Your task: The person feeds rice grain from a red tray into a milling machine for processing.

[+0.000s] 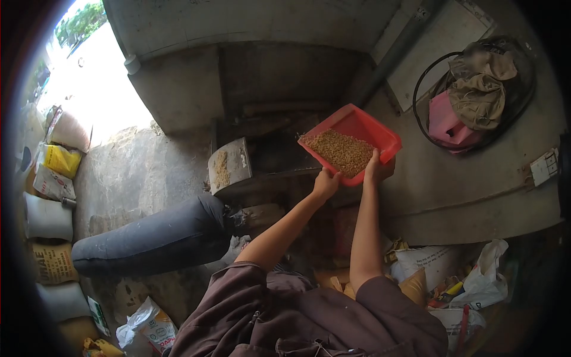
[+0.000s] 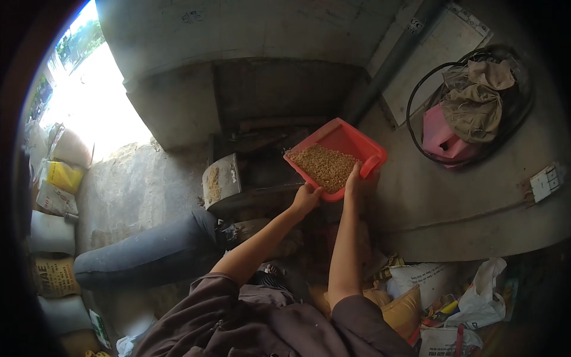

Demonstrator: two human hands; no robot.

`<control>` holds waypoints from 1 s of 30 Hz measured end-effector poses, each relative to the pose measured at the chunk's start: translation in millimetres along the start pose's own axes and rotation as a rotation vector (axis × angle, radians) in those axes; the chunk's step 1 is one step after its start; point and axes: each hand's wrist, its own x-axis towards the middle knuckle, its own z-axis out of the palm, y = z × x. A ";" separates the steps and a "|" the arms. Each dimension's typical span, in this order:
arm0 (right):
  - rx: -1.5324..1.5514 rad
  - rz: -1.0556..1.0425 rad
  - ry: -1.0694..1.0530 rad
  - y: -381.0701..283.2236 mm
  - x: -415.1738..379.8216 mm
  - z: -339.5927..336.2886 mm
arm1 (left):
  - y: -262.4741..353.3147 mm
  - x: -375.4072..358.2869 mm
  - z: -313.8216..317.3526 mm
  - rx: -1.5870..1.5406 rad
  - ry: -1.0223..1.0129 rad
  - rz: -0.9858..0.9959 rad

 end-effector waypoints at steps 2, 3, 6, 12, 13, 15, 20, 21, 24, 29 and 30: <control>-0.019 0.061 -0.020 -1.6 1.9 0.7 | -4.5 1.1 1.8 -0.024 0.007 0.038; -0.019 0.060 -0.019 -1.9 1.8 0.7 | -5.8 3.9 1.7 -0.025 0.006 0.040; 0.019 0.055 0.020 -0.2 1.4 -0.4 | -13.4 10.9 4.2 0.008 0.031 0.074; 0.076 0.203 -0.017 -5.6 0.0 -11.1 | -9.1 7.4 6.1 0.059 0.051 0.131; 0.105 0.262 -0.019 -7.8 -0.9 -14.0 | -8.1 7.6 5.3 0.074 0.031 0.131; 0.132 0.321 -0.016 -7.8 -1.6 -16.7 | -6.7 6.2 6.2 0.091 0.005 0.132; 0.233 0.439 0.025 -5.4 -0.7 -20.1 | 9.1 -5.7 6.5 0.072 0.038 0.161; 0.232 0.440 0.025 -5.9 -0.5 -20.8 | 8.5 -5.3 6.7 0.072 0.037 0.161; 0.187 0.357 -0.012 -10.1 0.8 -22.5 | -2.9 2.6 10.0 0.086 0.019 0.146; 0.022 0.022 0.011 -9.5 1.0 -13.6 | -9.8 4.7 9.8 -0.087 -0.007 0.070; 0.022 0.022 0.011 -7.1 2.0 -12.0 | -10.6 4.0 9.5 -0.087 -0.007 0.070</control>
